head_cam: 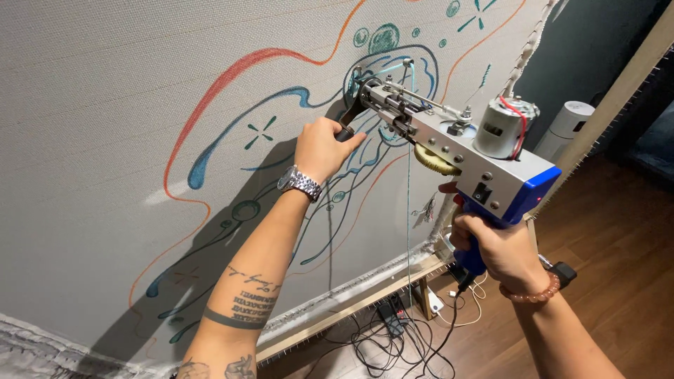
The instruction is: Operating a tufting gun to create a decorative rug on a vertical canvas frame.
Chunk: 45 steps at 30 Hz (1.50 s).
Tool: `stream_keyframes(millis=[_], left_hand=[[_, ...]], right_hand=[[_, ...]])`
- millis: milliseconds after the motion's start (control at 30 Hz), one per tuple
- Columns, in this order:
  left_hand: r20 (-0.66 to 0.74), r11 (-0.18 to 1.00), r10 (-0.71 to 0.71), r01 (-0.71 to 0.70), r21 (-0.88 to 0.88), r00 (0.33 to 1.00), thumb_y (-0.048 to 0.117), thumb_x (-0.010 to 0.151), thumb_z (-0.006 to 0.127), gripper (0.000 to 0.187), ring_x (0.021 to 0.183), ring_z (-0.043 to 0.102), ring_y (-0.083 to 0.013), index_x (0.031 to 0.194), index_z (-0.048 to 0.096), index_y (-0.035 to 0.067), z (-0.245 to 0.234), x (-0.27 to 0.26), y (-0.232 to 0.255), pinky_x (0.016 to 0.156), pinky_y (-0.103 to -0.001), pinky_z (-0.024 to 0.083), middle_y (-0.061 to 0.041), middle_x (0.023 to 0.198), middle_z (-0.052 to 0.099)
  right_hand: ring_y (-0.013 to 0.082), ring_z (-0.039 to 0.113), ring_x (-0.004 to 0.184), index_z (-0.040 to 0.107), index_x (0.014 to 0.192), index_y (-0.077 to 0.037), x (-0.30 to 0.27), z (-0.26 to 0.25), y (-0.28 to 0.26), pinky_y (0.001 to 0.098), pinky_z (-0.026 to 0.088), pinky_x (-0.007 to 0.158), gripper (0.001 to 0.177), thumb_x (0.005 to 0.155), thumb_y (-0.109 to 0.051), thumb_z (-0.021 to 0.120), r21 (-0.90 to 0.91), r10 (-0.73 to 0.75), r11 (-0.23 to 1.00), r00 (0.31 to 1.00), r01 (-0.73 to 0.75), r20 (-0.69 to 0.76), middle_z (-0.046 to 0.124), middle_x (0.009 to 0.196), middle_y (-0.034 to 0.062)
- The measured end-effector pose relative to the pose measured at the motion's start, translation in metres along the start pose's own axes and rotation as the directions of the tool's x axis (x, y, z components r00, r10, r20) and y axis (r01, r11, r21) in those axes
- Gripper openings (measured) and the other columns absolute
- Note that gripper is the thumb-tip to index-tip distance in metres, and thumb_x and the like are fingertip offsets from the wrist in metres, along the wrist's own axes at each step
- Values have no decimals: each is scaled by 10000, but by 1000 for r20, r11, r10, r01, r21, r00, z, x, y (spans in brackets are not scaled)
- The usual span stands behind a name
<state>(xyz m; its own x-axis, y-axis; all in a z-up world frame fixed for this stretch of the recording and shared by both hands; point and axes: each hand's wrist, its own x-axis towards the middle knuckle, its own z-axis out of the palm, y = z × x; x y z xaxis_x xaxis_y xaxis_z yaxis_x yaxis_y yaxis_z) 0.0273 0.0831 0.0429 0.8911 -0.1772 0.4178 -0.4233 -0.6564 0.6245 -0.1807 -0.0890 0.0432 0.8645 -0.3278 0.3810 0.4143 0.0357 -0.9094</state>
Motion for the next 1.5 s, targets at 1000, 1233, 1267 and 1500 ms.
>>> stream_keyframes(millis=[1000, 1233, 1267, 1500], left_hand=[[25, 842, 157, -147, 518, 987, 361, 753, 640, 249, 776, 663, -314, 810, 616, 120, -23, 26, 0, 701, -442, 516, -57, 732, 652], [-90, 811, 306, -210, 546, 948, 276, 732, 709, 198, 502, 612, -250, 704, 670, 84, -27, 17, 8, 528, -354, 499, -97, 638, 649], [-95, 780, 348, -231, 582, 933, 279, 735, 696, 209, 487, 602, -252, 688, 666, 77, -28, 18, 8, 497, -351, 491, -103, 633, 646], [-36, 651, 459, -309, 693, 888, 100, 756, 562, 146, 510, 603, -274, 664, 675, 92, -33, 31, 21, 498, -375, 483, -113, 675, 652]], right_hand=[[107, 295, 462, 444, 1022, -50, -7, 61, 1, 279, 307, 510, 245, 777, -37, 442, 485, 450, 784, 893, -386, -16, 252, 575, -20], [59, 350, 439, 487, 1177, -2, -10, 56, 6, 228, 353, 474, 406, 780, -57, 425, 616, 441, 685, 894, -389, 74, 380, 538, -19], [61, 347, 455, 491, 1132, -15, -10, 55, 6, 231, 352, 487, 352, 789, -66, 429, 633, 454, 660, 886, -404, 91, 372, 549, -23], [56, 371, 474, 469, 944, -61, -9, 55, -1, 216, 367, 486, 144, 802, -41, 457, 738, 460, 539, 876, -405, 145, 377, 573, -31]])
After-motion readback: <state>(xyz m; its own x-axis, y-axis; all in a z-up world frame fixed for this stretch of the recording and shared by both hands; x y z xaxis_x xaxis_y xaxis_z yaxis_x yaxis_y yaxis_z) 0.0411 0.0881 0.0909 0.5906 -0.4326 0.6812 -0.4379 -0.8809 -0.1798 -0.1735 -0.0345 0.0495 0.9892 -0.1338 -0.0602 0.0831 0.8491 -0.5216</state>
